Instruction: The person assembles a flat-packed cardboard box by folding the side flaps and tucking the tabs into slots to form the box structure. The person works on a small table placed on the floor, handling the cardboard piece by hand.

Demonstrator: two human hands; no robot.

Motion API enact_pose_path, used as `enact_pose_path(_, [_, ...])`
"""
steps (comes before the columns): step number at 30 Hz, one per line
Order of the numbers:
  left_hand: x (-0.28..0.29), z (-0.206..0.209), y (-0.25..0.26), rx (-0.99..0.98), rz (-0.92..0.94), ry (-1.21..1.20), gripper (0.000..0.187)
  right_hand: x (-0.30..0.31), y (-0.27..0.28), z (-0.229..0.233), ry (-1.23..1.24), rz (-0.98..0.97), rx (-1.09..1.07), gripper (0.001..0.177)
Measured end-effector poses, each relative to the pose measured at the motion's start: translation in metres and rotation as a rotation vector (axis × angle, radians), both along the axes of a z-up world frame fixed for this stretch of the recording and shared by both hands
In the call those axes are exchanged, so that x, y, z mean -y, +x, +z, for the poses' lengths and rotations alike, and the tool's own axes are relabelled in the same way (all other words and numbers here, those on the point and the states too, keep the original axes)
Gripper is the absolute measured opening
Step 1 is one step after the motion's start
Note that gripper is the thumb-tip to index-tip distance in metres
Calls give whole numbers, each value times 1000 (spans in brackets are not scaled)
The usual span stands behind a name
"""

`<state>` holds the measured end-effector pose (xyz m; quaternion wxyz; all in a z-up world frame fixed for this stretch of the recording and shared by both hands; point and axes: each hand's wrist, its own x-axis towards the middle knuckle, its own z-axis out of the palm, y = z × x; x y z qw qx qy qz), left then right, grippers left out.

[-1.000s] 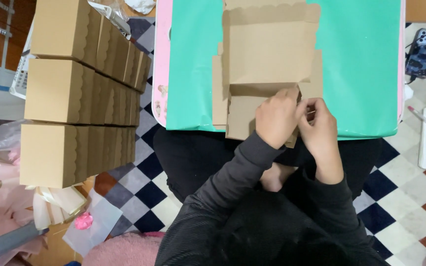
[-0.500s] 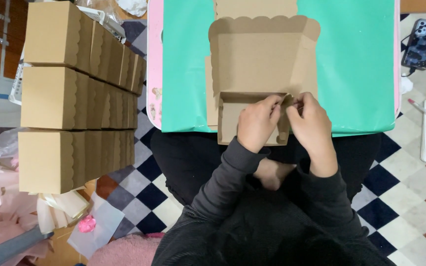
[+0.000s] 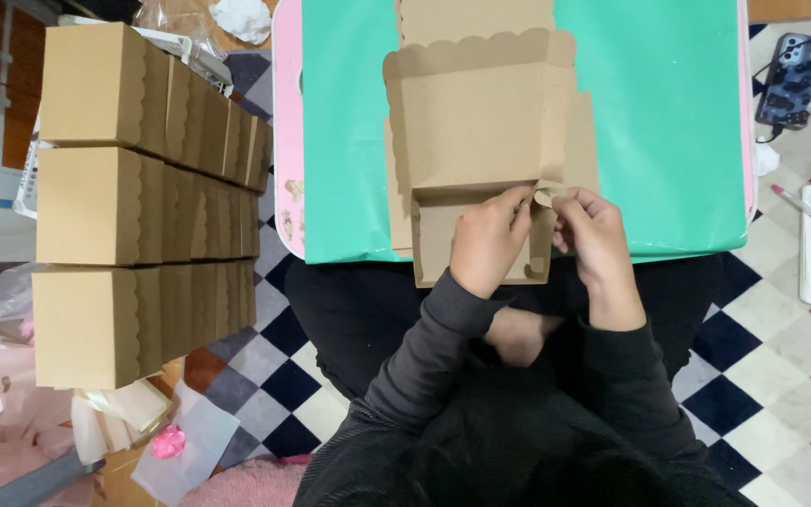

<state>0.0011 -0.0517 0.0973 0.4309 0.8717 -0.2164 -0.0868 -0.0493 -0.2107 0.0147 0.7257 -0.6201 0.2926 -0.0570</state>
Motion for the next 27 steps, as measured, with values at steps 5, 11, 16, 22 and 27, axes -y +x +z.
enact_pose_path(5, [-2, 2, -1, -7, -9, -4, 26, -11, -1, -2, 169, -24, 85, 13])
enact_pose_path(11, [-5, 2, -2, 1, -34, 7, 25, -11, -1, -8, 170, 42, 124, 18])
enact_pose_path(16, [-7, 12, 1, -68, -85, 14, 28, -23, -2, 8, 203, -16, 173, 23])
enact_pose_path(22, [-6, 4, -4, -74, -104, 10, 28, -23, -5, 12, 212, -6, 178, 25])
enact_pose_path(27, [-12, 21, -1, -313, -90, -107, 35, -7, -10, -9, 182, 29, 154, 18])
